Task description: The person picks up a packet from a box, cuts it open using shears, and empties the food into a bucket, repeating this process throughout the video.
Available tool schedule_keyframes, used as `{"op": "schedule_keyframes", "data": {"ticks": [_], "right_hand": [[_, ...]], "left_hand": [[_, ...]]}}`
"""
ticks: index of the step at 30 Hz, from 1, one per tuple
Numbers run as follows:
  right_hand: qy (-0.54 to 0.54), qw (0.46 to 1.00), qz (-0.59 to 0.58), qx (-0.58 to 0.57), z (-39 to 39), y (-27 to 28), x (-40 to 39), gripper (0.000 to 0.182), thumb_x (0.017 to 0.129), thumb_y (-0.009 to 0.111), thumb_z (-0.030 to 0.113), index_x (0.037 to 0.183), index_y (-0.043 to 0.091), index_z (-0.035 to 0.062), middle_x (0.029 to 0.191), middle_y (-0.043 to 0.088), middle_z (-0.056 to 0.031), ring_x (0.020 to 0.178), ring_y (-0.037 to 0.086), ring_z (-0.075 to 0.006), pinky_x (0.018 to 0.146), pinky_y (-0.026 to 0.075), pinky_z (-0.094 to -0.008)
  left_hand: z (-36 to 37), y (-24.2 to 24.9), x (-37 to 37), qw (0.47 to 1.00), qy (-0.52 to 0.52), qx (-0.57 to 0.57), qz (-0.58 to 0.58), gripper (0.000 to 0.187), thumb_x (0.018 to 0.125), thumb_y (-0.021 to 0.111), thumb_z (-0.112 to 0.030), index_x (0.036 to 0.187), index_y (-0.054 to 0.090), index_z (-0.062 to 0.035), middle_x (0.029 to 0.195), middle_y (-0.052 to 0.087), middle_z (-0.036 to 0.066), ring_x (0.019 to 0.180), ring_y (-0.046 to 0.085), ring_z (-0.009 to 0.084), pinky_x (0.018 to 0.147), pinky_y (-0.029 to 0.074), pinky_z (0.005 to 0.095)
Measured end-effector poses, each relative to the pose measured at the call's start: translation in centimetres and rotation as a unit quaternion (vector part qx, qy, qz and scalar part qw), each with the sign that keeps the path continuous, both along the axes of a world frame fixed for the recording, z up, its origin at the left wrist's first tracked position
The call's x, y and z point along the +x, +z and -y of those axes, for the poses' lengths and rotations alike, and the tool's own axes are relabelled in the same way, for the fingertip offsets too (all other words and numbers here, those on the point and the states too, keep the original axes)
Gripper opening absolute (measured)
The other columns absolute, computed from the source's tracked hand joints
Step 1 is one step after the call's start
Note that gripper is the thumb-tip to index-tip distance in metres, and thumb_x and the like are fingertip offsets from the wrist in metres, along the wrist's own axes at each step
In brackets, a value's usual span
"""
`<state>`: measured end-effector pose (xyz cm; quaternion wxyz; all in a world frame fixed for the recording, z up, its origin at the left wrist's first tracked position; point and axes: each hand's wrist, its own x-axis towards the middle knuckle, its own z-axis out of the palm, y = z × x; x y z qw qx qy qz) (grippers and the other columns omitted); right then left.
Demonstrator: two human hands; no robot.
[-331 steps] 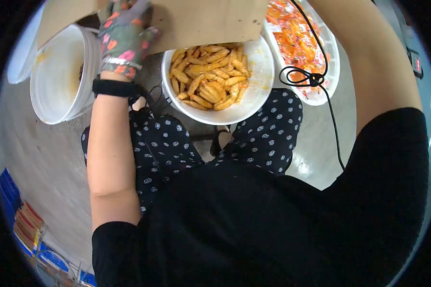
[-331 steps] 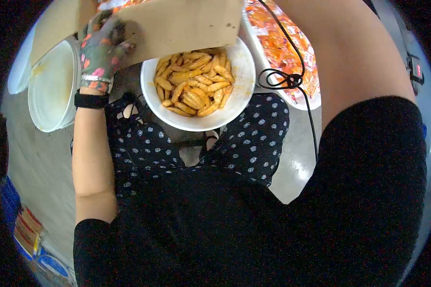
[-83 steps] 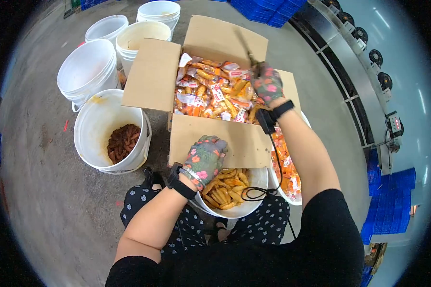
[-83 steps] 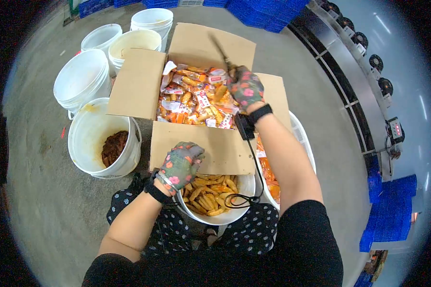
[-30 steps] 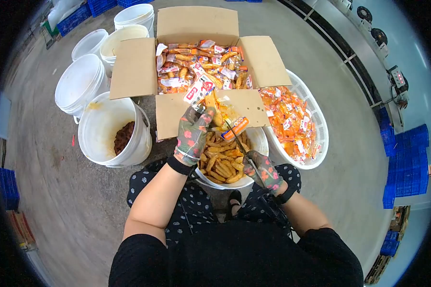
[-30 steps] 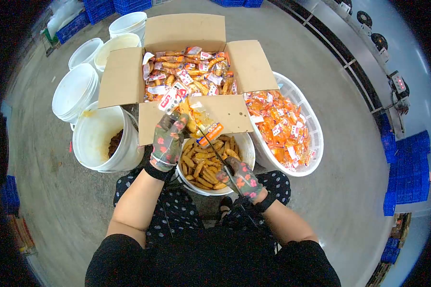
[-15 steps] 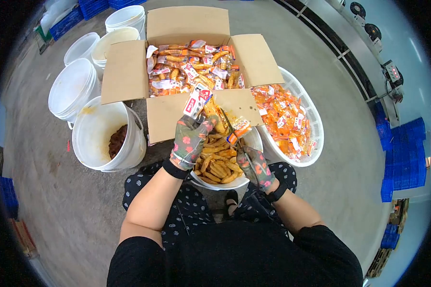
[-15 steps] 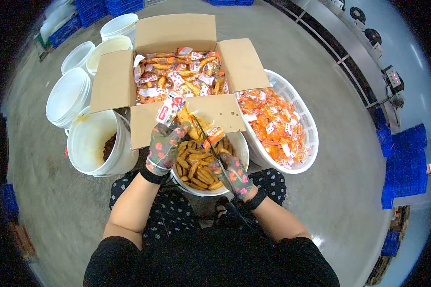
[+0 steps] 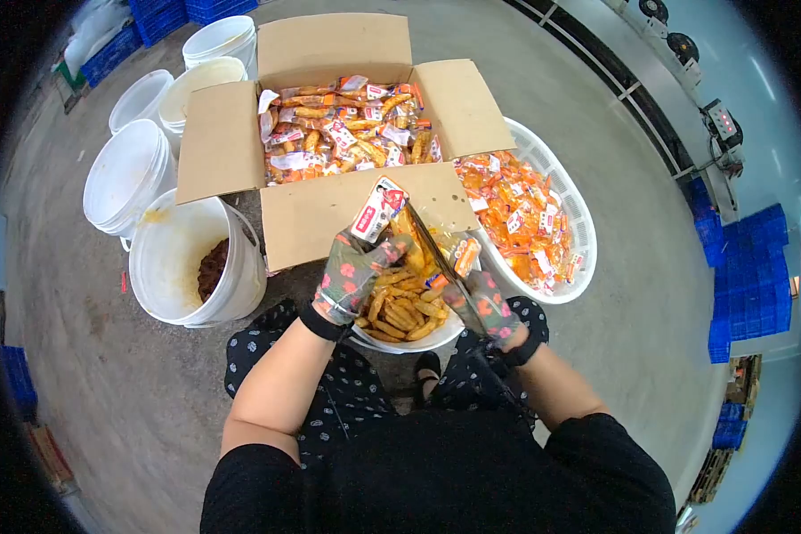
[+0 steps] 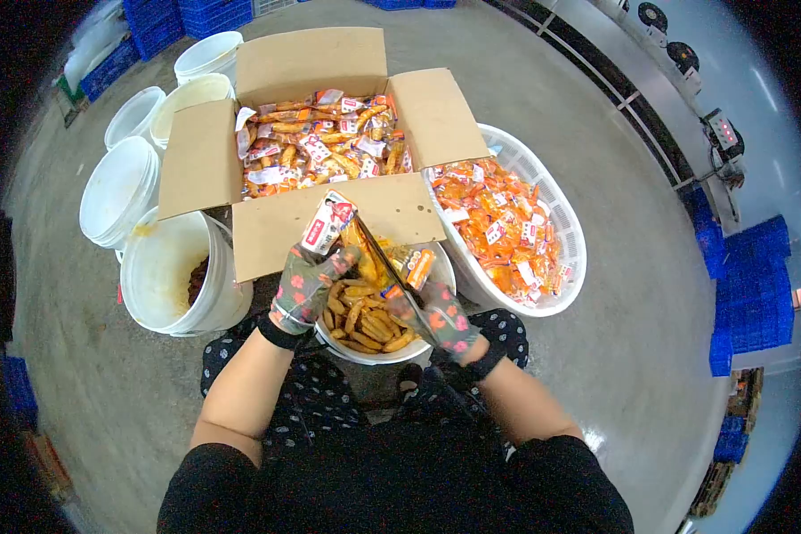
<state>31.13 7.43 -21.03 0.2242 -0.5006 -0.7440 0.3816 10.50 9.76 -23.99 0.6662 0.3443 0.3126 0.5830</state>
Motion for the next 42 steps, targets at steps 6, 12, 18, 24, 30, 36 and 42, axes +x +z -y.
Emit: {"op": "schedule_keyframes", "data": {"ticks": [6, 12, 18, 24, 30, 36, 42], "right_hand": [[-0.13, 0.967, -0.139, -0.17, 0.8, -3.6, 11.0, 0.043, 0.078, 0.058, 0.031, 0.104, 0.049, -0.0014, 0.088, 0.054, -0.0089, 0.078, 0.052, -0.0158, 0.067, 0.044, -0.0268], [-0.102, 0.993, -0.05, 0.025, -1.4, 0.3, 7.4, 0.054, 0.068, 0.072, 0.021, 0.108, 0.043, -0.0013, 0.096, 0.059, -0.0121, 0.089, 0.055, -0.0161, 0.071, 0.045, -0.0303], [-0.003, 0.98, 0.085, 0.181, -2.6, -2.0, 2.9, 0.048, 0.069, 0.071, 0.019, 0.105, 0.046, -0.0015, 0.092, 0.06, -0.0111, 0.087, 0.055, -0.0165, 0.072, 0.045, -0.0305], [-0.133, 0.95, -0.172, 0.222, -2.5, -0.6, 8.9, 0.04, 0.074, 0.067, 0.015, 0.105, 0.049, -0.0006, 0.094, 0.059, -0.0093, 0.089, 0.056, -0.0186, 0.077, 0.045, -0.0306], [-0.232, 0.909, 0.206, 0.278, -8.8, 4.9, 14.5, 0.03, 0.076, 0.061, 0.019, 0.101, 0.054, 0.0029, 0.09, 0.062, -0.0109, 0.082, 0.06, -0.0202, 0.07, 0.048, -0.0322], [0.034, 0.901, 0.269, 0.338, -18.8, 6.0, 1.3, 0.035, 0.074, 0.06, 0.023, 0.102, 0.054, 0.0025, 0.094, 0.061, -0.0138, 0.086, 0.059, -0.0264, 0.074, 0.047, -0.0351], [0.187, 0.846, 0.407, 0.289, -27.5, 6.0, -15.3, 0.041, 0.072, 0.057, 0.034, 0.1, 0.053, 0.0037, 0.089, 0.06, -0.0167, 0.084, 0.058, -0.0299, 0.071, 0.047, -0.0373]], "left_hand": [[0.1, 1.4, -1.2, 0.992, -0.017, 0.006, -0.124, 0.024, 0.073, 0.05, 0.006, 0.096, 0.055, 0.0035, 0.076, 0.058, 0.007, 0.07, 0.053, 0.0084, 0.061, 0.044, 0.0205], [0.2, -0.2, 0.7, 0.797, -0.011, 0.292, -0.528, 0.023, 0.066, 0.053, 0.001, 0.088, 0.06, -0.0036, 0.077, 0.059, 0.012, 0.07, 0.057, 0.0258, 0.064, 0.046, 0.0315], [-0.1, -2.1, 2.2, 0.728, -0.091, 0.306, -0.607, 0.014, 0.07, 0.059, -0.008, 0.085, 0.058, -0.0074, 0.08, 0.057, 0.012, 0.073, 0.054, 0.0316, 0.064, 0.043, 0.038], [1.4, 1.9, 0.9, 0.754, 0.022, 0.292, -0.587, 0.031, 0.07, 0.061, -0.012, 0.101, 0.055, -0.0081, 0.097, 0.058, 0.013, 0.089, 0.055, 0.0309, 0.076, 0.043, 0.0399], [-0.4, 2.3, -2.6, 0.739, 0.159, 0.293, -0.585, 0.027, 0.07, 0.06, -0.013, 0.097, 0.057, -0.0075, 0.095, 0.058, 0.014, 0.089, 0.054, 0.0315, 0.077, 0.042, 0.0392], [-0.7, 1.8, -2.8, 0.752, 0.151, 0.28, -0.577, 0.028, 0.069, 0.06, -0.014, 0.096, 0.058, -0.0059, 0.097, 0.057, 0.015, 0.093, 0.053, 0.0339, 0.083, 0.041, 0.0407], [-1.4, 1.7, -3.8, 0.761, 0.117, 0.29, -0.568, 0.026, 0.071, 0.058, -0.014, 0.096, 0.058, -0.0068, 0.098, 0.057, 0.014, 0.097, 0.05, 0.032, 0.087, 0.037, 0.0427]]}}
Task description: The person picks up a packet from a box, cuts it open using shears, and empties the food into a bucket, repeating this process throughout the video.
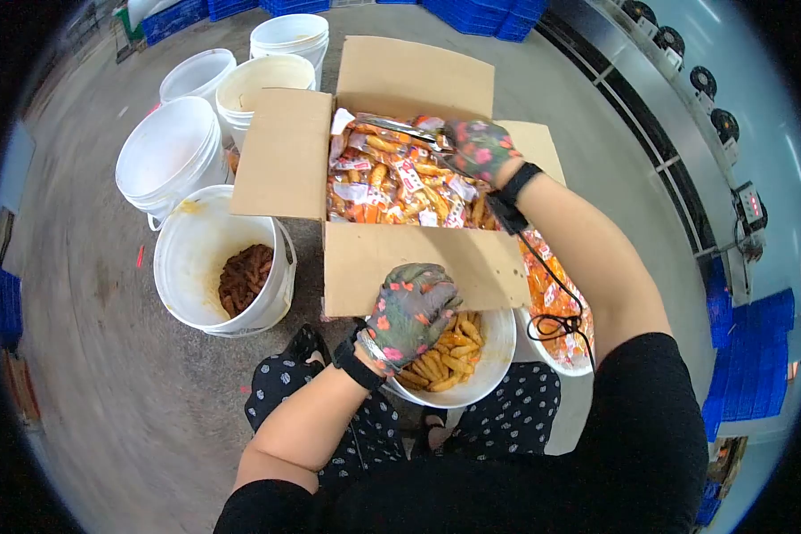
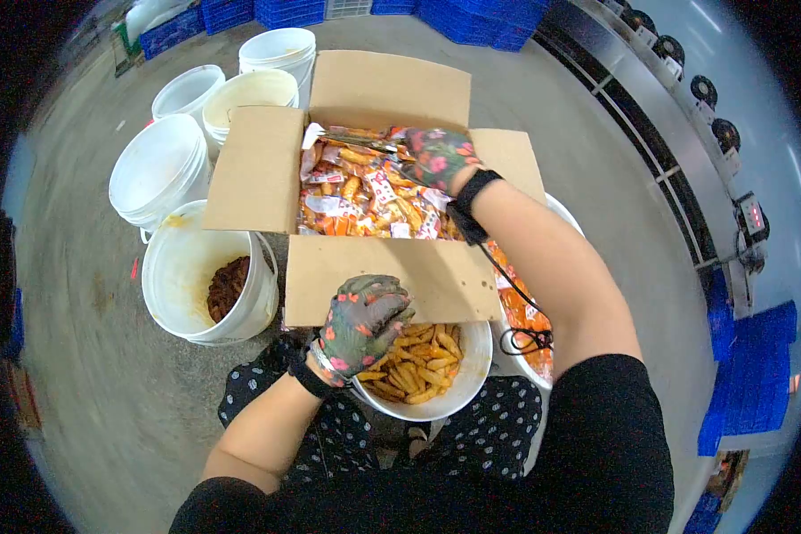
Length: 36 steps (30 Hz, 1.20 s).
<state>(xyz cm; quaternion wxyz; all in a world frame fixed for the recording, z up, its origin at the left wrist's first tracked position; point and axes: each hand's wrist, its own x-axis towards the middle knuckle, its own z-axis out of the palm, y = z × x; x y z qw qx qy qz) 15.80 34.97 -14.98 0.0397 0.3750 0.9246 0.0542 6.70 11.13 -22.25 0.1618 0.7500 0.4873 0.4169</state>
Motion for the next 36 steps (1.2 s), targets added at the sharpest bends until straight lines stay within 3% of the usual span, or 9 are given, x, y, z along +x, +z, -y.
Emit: {"op": "schedule_keyframes", "data": {"ticks": [7, 13, 14, 18, 22, 27, 29, 34, 36], "right_hand": [[-0.002, 0.998, 0.048, 0.042, -5.2, -7.7, -7.7, 0.034, 0.072, 0.054, 0.023, 0.101, 0.052, 0.0051, 0.088, 0.061, -0.0162, 0.08, 0.06, -0.0293, 0.068, 0.048, -0.0385], [0.015, 0.996, -0.038, 0.075, -7.0, -8.9, -6.3, 0.031, 0.073, 0.05, 0.017, 0.1, 0.051, 0.0011, 0.087, 0.059, -0.0201, 0.083, 0.058, -0.032, 0.071, 0.047, -0.0398], [-0.004, 0.986, -0.165, 0.017, -6.2, -7.7, -5.1, 0.027, 0.073, 0.05, 0.013, 0.097, 0.053, 0.0011, 0.087, 0.058, -0.0221, 0.083, 0.057, -0.0346, 0.071, 0.046, -0.0399], [-0.048, 0.986, -0.151, -0.043, -4.7, -4.0, -1.9, 0.038, 0.076, 0.056, 0.032, 0.096, 0.052, 0.0002, 0.091, 0.058, -0.0201, 0.084, 0.057, -0.0319, 0.071, 0.047, -0.0377], [-0.034, 0.996, -0.082, -0.006, -4.2, -5.1, -0.9, 0.042, 0.075, 0.058, 0.036, 0.102, 0.052, 0.0033, 0.094, 0.059, -0.0182, 0.088, 0.057, -0.0311, 0.073, 0.047, -0.0378], [-0.034, 0.993, -0.115, 0.006, -6.2, -10.5, -3.3, 0.049, 0.071, 0.061, 0.036, 0.109, 0.048, 0.0069, 0.103, 0.056, -0.0144, 0.093, 0.056, -0.0299, 0.074, 0.047, -0.0377], [-0.046, 0.987, -0.114, 0.099, -8.7, -13.5, -4.5, 0.054, 0.069, 0.063, 0.035, 0.112, 0.046, 0.0072, 0.105, 0.054, -0.0161, 0.094, 0.055, -0.0283, 0.071, 0.048, -0.0383], [-0.163, 0.985, -0.013, 0.056, -6.5, -11.5, -8.1, 0.046, 0.069, 0.059, 0.033, 0.101, 0.051, 0.0018, 0.087, 0.059, -0.0169, 0.083, 0.057, -0.0286, 0.07, 0.047, -0.0376], [-0.111, 0.988, -0.048, 0.099, -7.7, -12.7, -7.6, 0.043, 0.069, 0.059, 0.033, 0.099, 0.053, 0.0023, 0.086, 0.059, -0.0167, 0.081, 0.057, -0.0286, 0.068, 0.047, -0.0382]], "left_hand": [[-0.9, -0.3, -2.1, 0.998, 0.026, 0.036, 0.048, 0.028, 0.07, 0.059, -0.016, 0.096, 0.058, -0.0054, 0.095, 0.058, 0.015, 0.092, 0.053, 0.0336, 0.083, 0.04, 0.0429], [-0.7, -0.2, -2.3, 0.997, 0.022, 0.005, 0.067, 0.027, 0.07, 0.059, -0.016, 0.095, 0.058, -0.0055, 0.093, 0.058, 0.015, 0.09, 0.053, 0.0334, 0.081, 0.041, 0.0425], [-0.8, -0.2, -2.3, 0.996, 0.021, -0.005, 0.082, 0.027, 0.07, 0.058, -0.016, 0.095, 0.058, -0.0058, 0.093, 0.058, 0.015, 0.09, 0.053, 0.0333, 0.081, 0.041, 0.0426], [-0.3, -0.2, -1.2, 0.994, 0.031, -0.007, 0.102, 0.028, 0.072, 0.057, -0.018, 0.097, 0.057, -0.0059, 0.094, 0.057, 0.014, 0.089, 0.052, 0.0327, 0.08, 0.041, 0.0407], [-0.1, -0.5, 0.1, 0.995, -0.007, -0.023, 0.101, 0.028, 0.072, 0.056, -0.018, 0.098, 0.057, -0.0066, 0.094, 0.057, 0.014, 0.09, 0.052, 0.0321, 0.08, 0.041, 0.04], [0.2, -0.7, -0.5, 0.996, -0.008, -0.046, 0.073, 0.028, 0.072, 0.056, -0.021, 0.097, 0.058, -0.0076, 0.092, 0.058, 0.013, 0.089, 0.053, 0.0319, 0.08, 0.041, 0.0401], [-0.1, -0.2, -1.2, 0.997, -0.002, -0.048, 0.062, 0.028, 0.073, 0.056, -0.021, 0.097, 0.058, -0.008, 0.093, 0.058, 0.013, 0.09, 0.053, 0.032, 0.081, 0.041, 0.0401], [-0.7, -0.5, -2.2, 0.996, 0.019, -0.017, 0.084, 0.027, 0.073, 0.057, -0.021, 0.097, 0.058, -0.0078, 0.092, 0.058, 0.014, 0.088, 0.054, 0.0313, 0.077, 0.043, 0.0403], [-0.7, -0.8, -2.4, 0.996, 0.022, -0.009, 0.092, 0.026, 0.074, 0.057, -0.021, 0.096, 0.058, -0.0073, 0.092, 0.058, 0.014, 0.086, 0.055, 0.0315, 0.076, 0.044, 0.0402]]}}
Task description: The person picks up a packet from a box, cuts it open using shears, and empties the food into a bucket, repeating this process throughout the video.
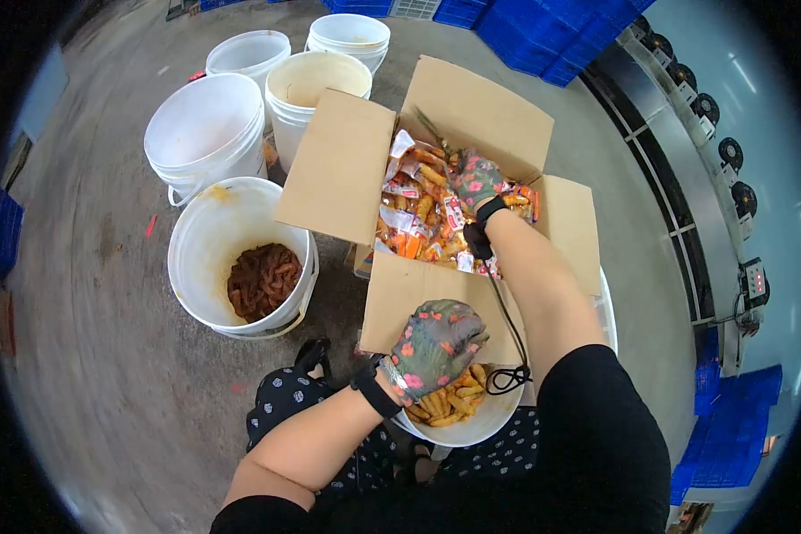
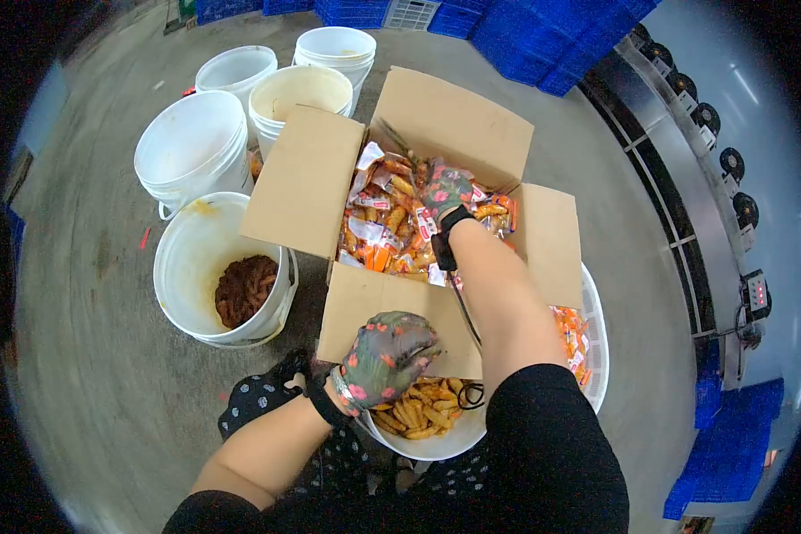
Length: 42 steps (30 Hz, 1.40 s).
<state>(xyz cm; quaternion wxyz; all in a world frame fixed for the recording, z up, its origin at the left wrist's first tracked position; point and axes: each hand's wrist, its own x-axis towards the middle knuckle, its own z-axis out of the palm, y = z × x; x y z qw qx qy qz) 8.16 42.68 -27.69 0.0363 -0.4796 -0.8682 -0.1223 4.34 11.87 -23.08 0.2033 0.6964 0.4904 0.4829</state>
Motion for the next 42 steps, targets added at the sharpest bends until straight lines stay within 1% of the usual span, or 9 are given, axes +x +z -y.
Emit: {"op": "schedule_keyframes", "data": {"ticks": [3, 7, 11, 13, 19, 25, 31, 38, 42], "right_hand": [[0.116, 0.987, -0.069, 0.083, -0.7, 1.1, 2.3, 0.033, 0.07, 0.059, 0.026, 0.092, 0.054, 0.0024, 0.079, 0.058, -0.0153, 0.07, 0.058, -0.0279, 0.058, 0.047, -0.0375], [0.049, 0.864, -0.403, -0.297, 8.2, 11.3, 5.7, 0.027, 0.07, 0.064, 0.016, 0.091, 0.055, 0.0018, 0.076, 0.059, -0.0064, 0.064, 0.057, -0.0169, 0.054, 0.045, -0.0297], [-0.005, 0.804, -0.476, -0.356, 16.8, 16.3, 10.7, 0.026, 0.066, 0.068, 0.011, 0.085, 0.052, 0.0034, 0.069, 0.055, -0.0028, 0.058, 0.05, -0.0078, 0.05, 0.042, -0.0234], [-0.001, 0.807, -0.445, -0.388, 20.3, 16.3, 14.0, 0.023, 0.066, 0.069, 0.01, 0.08, 0.051, 0.0041, 0.064, 0.052, -0.0003, 0.056, 0.049, -0.009, 0.05, 0.042, -0.0248], [0.016, 0.678, -0.553, -0.484, 29.2, 13.2, 22.2, 0.036, 0.069, 0.069, 0.012, 0.095, 0.047, 0.0032, 0.087, 0.056, -0.0055, 0.078, 0.054, -0.0117, 0.068, 0.046, -0.025], [-0.083, 0.884, -0.365, -0.28, 36.0, 12.7, 28.9, 0.036, 0.071, 0.065, 0.018, 0.098, 0.049, 0.0, 0.083, 0.056, -0.0055, 0.076, 0.054, -0.0157, 0.067, 0.045, -0.0281], [-0.013, 0.856, -0.411, -0.314, 40.0, 6.8, 31.4, 0.048, 0.071, 0.065, 0.038, 0.095, 0.052, -0.001, 0.086, 0.058, -0.0178, 0.078, 0.058, -0.0313, 0.067, 0.046, -0.0377], [-0.019, 0.713, -0.583, -0.389, 41.0, 3.8, 31.8, 0.04, 0.07, 0.067, 0.036, 0.085, 0.057, -0.0008, 0.074, 0.061, -0.0125, 0.066, 0.058, -0.0173, 0.058, 0.045, -0.0298], [-0.043, 0.805, -0.477, -0.351, 41.5, 4.1, 32.3, 0.035, 0.072, 0.066, 0.033, 0.082, 0.058, -0.0003, 0.072, 0.061, -0.0101, 0.063, 0.057, -0.0167, 0.055, 0.045, -0.0291]], "left_hand": [[-0.2, -0.5, 0.4, 0.999, -0.014, 0.005, 0.046, 0.024, 0.074, 0.056, -0.018, 0.095, 0.058, -0.0058, 0.091, 0.058, 0.014, 0.084, 0.056, 0.0321, 0.076, 0.044, 0.0391], [-0.2, -0.2, 1.6, 0.982, -0.052, -0.022, 0.181, 0.023, 0.077, 0.055, -0.015, 0.096, 0.056, -0.0023, 0.09, 0.059, 0.014, 0.086, 0.057, 0.0276, 0.076, 0.044, 0.0357], [-0.4, -1.9, 3.2, 0.813, -0.139, -0.271, 0.496, 0.039, 0.079, 0.06, -0.024, 0.107, 0.05, 0.0007, 0.101, 0.057, 0.008, 0.093, 0.055, 0.0218, 0.086, 0.042, 0.0326], [-1.0, -2.2, 3.8, 0.454, -0.326, -0.315, 0.767, 0.046, 0.079, 0.062, -0.023, 0.115, 0.044, -0.0004, 0.11, 0.052, 0.01, 0.101, 0.051, 0.0229, 0.092, 0.039, 0.0355], [0.8, -1.4, 7.6, 0.508, -0.233, -0.298, 0.774, 0.031, 0.084, 0.051, -0.011, 0.114, 0.043, -0.0059, 0.105, 0.053, 0.007, 0.096, 0.055, 0.0189, 0.078, 0.05, 0.0326], [1.3, 1.6, 8.7, 0.615, -0.205, -0.244, 0.721, 0.037, 0.079, 0.057, -0.008, 0.113, 0.043, -0.0084, 0.09, 0.053, 0.002, 0.081, 0.056, 0.014, 0.067, 0.053, 0.0301], [3.0, 4.3, 10.4, 0.688, -0.153, -0.276, 0.653, 0.037, 0.076, 0.061, -0.008, 0.11, 0.045, -0.0056, 0.098, 0.054, 0.005, 0.087, 0.057, 0.0166, 0.068, 0.053, 0.0311], [5.0, 4.0, 13.4, 0.712, -0.103, -0.271, 0.64, 0.039, 0.077, 0.057, 0.001, 0.113, 0.044, -0.0015, 0.102, 0.055, 0.008, 0.089, 0.057, 0.0174, 0.079, 0.049, 0.0281], [5.1, 3.4, 13.8, 0.774, -0.097, -0.248, 0.574, 0.041, 0.076, 0.06, -0.002, 0.114, 0.045, -0.0005, 0.102, 0.055, 0.01, 0.087, 0.058, 0.017, 0.078, 0.048, 0.0266]]}}
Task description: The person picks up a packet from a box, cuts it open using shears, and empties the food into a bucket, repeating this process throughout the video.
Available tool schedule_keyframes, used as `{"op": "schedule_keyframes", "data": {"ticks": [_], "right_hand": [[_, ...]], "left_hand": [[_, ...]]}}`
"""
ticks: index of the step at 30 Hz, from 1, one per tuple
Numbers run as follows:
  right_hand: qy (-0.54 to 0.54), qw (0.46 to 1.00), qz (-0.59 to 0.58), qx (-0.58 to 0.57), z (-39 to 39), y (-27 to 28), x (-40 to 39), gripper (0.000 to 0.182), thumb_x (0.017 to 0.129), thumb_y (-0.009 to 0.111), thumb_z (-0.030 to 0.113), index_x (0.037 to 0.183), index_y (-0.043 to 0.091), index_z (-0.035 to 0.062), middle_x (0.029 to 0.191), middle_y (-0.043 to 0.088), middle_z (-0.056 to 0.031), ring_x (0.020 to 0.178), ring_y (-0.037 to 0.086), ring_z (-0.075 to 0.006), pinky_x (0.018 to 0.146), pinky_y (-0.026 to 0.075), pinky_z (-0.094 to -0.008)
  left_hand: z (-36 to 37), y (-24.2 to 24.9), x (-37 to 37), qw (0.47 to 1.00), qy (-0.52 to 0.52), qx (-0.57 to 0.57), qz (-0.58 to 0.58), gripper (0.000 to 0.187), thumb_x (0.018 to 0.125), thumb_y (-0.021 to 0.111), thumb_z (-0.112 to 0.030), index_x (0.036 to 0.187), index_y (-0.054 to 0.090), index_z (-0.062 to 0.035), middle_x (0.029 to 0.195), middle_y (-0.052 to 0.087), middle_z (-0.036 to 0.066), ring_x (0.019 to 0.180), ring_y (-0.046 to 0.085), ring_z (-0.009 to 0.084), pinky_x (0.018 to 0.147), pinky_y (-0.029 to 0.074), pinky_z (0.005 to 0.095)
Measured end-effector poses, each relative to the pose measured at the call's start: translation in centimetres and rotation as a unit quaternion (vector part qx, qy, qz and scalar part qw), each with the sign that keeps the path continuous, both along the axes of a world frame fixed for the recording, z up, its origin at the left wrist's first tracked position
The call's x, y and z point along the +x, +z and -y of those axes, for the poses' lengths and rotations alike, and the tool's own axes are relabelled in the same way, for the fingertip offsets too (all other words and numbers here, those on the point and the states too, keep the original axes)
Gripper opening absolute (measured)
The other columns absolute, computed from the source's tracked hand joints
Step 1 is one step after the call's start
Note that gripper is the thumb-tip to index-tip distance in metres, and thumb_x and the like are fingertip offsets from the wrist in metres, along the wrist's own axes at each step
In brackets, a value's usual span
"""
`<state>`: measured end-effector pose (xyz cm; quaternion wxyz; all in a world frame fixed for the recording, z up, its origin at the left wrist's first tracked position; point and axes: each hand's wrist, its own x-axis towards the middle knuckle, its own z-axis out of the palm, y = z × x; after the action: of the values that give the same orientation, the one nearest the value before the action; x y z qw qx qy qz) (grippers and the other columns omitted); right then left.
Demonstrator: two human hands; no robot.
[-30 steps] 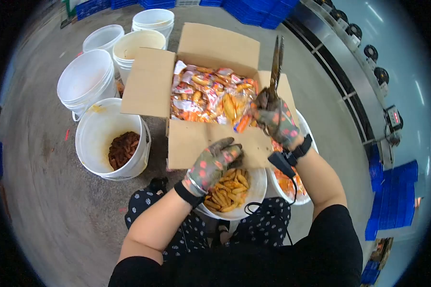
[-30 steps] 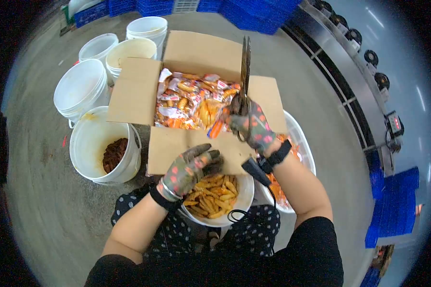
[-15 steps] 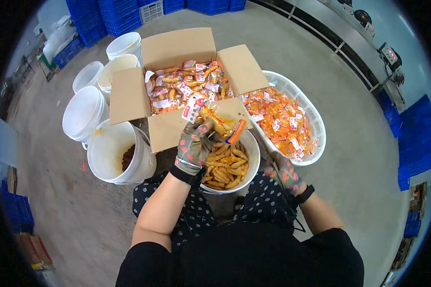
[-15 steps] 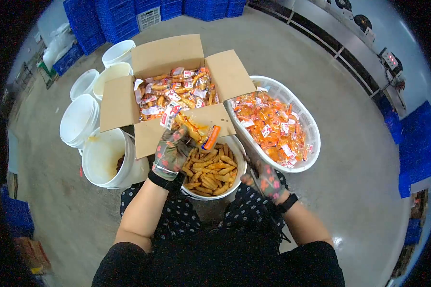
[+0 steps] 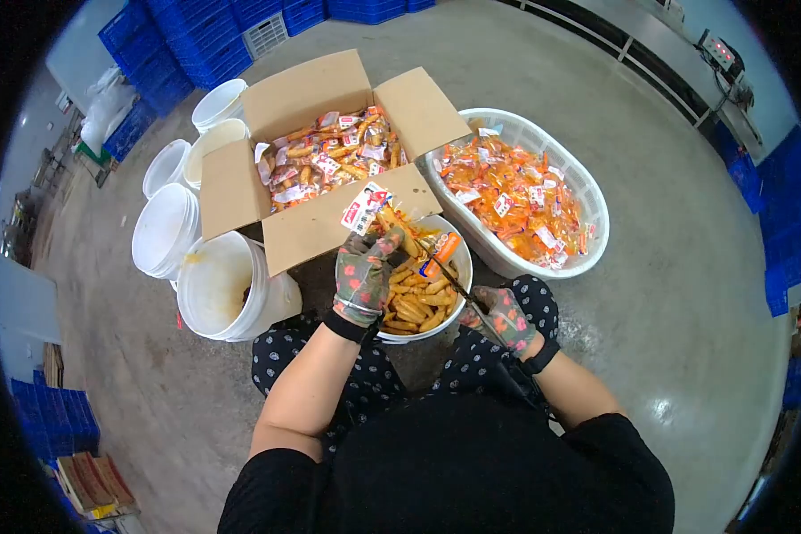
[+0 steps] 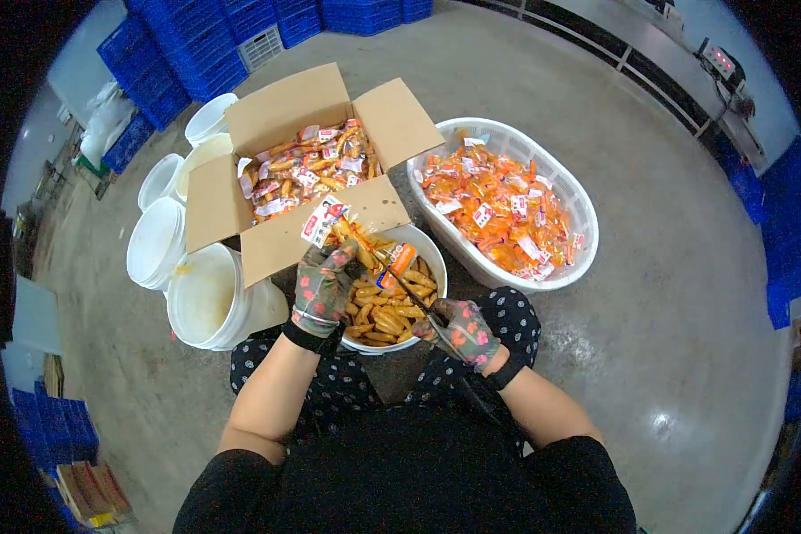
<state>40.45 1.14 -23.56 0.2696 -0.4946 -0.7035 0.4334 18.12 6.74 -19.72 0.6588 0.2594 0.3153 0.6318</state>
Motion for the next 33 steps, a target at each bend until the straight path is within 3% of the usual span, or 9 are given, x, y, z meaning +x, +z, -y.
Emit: {"op": "schedule_keyframes", "data": {"ticks": [5, 10, 15, 21, 27, 28, 29, 31, 33], "right_hand": [[0.007, 1.0, -0.027, 0.008, -0.1, 0.7, -0.8, 0.014, 0.077, 0.06, 0.011, 0.085, 0.055, 0.0001, 0.074, 0.057, -0.0022, 0.064, 0.049, -0.0076, 0.058, 0.042, -0.0229], [0.015, 0.99, -0.096, 0.105, -0.6, -0.4, -1.1, 0.023, 0.079, 0.06, 0.024, 0.082, 0.054, 0.0016, 0.065, 0.055, -0.0003, 0.058, 0.049, -0.0075, 0.051, 0.041, -0.0224], [-0.016, 0.973, -0.218, -0.069, -0.9, 1.5, -3.1, 0.044, 0.079, 0.055, 0.046, 0.082, 0.055, 0.0021, 0.054, 0.048, 0.0035, 0.042, 0.043, -0.005, 0.037, 0.032, -0.0205], [-0.021, 0.998, -0.067, 0.0, -1.0, 0.5, -3.3, 0.037, 0.079, 0.057, 0.038, 0.083, 0.058, 0.0015, 0.069, 0.056, -0.0064, 0.062, 0.053, -0.0153, 0.053, 0.042, -0.0283], [0.068, 0.994, 0.011, 0.086, -0.5, -1.4, 2.6, 0.029, 0.082, 0.056, 0.029, 0.084, 0.06, -0.0003, 0.074, 0.062, -0.0117, 0.069, 0.061, -0.0206, 0.058, 0.048, -0.0277], [-0.008, 0.997, -0.062, -0.038, 0.1, 0.5, 2.5, 0.029, 0.081, 0.058, 0.028, 0.081, 0.06, -0.0002, 0.075, 0.062, -0.0104, 0.067, 0.061, -0.0199, 0.057, 0.048, -0.0262], [-0.024, 0.987, 0.137, -0.08, -0.6, 1.4, 2.7, 0.027, 0.079, 0.061, 0.026, 0.085, 0.059, -0.0003, 0.08, 0.063, -0.0095, 0.068, 0.061, -0.0185, 0.058, 0.048, -0.0252], [-0.039, 0.986, -0.131, -0.095, -1.3, 0.5, 3.1, 0.037, 0.075, 0.065, 0.027, 0.099, 0.054, 0.0, 0.095, 0.061, -0.0132, 0.082, 0.06, -0.0213, 0.067, 0.048, -0.0287], [-0.086, 0.947, 0.037, 0.306, -4.3, -0.5, 1.0, 0.052, 0.068, 0.071, 0.035, 0.101, 0.053, -0.0018, 0.088, 0.062, -0.0117, 0.082, 0.059, -0.0186, 0.072, 0.046, -0.0319]], "left_hand": [[0.7, -0.2, 0.9, 0.99, -0.032, 0.087, -0.106, 0.038, 0.08, 0.055, -0.007, 0.115, 0.043, -0.0007, 0.099, 0.054, 0.006, 0.078, 0.056, 0.0093, 0.066, 0.052, 0.0215], [1.5, -1.6, 1.7, 0.99, -0.036, 0.035, -0.135, 0.037, 0.077, 0.058, -0.006, 0.112, 0.045, -0.001, 0.099, 0.055, 0.006, 0.084, 0.057, 0.0146, 0.076, 0.049, 0.0254], [2.5, -0.5, 1.6, 0.988, -0.061, 0.069, -0.125, 0.042, 0.075, 0.06, -0.003, 0.114, 0.044, -0.0018, 0.099, 0.056, 0.008, 0.084, 0.057, 0.0157, 0.077, 0.049, 0.0276], [1.0, -2.1, -0.9, 0.982, -0.077, 0.021, -0.171, 0.029, 0.083, 0.045, 0.002, 0.111, 0.045, 0.0056, 0.098, 0.057, 0.015, 0.075, 0.057, 0.0126, 0.059, 0.047, 0.0138], [-1.1, -5.1, -3.9, 0.964, -0.043, 0.022, -0.262, 0.023, 0.075, 0.052, 0.005, 0.097, 0.058, 0.0019, 0.081, 0.062, 0.005, 0.06, 0.053, 0.0072, 0.055, 0.045, 0.0206], [-1.3, -5.4, -4.2, 0.931, -0.043, 0.067, -0.356, 0.023, 0.075, 0.052, 0.006, 0.097, 0.058, 0.0031, 0.085, 0.062, 0.008, 0.069, 0.056, 0.011, 0.062, 0.046, 0.0237], [-1.3, -5.6, -4.3, 0.887, -0.046, 0.112, -0.446, 0.022, 0.075, 0.052, 0.006, 0.096, 0.058, 0.0042, 0.089, 0.062, 0.01, 0.077, 0.058, 0.0147, 0.069, 0.048, 0.0268], [-1.4, -4.6, -3.7, 0.846, -0.059, 0.082, -0.524, 0.027, 0.074, 0.052, 0.005, 0.1, 0.058, -0.0002, 0.091, 0.063, 0.009, 0.08, 0.059, 0.0169, 0.073, 0.047, 0.0293], [-2.3, -4.5, -3.4, 0.707, -0.048, 0.232, -0.666, 0.027, 0.071, 0.055, 0.001, 0.097, 0.059, -0.0041, 0.087, 0.062, 0.012, 0.079, 0.06, 0.0241, 0.072, 0.047, 0.0315]]}}
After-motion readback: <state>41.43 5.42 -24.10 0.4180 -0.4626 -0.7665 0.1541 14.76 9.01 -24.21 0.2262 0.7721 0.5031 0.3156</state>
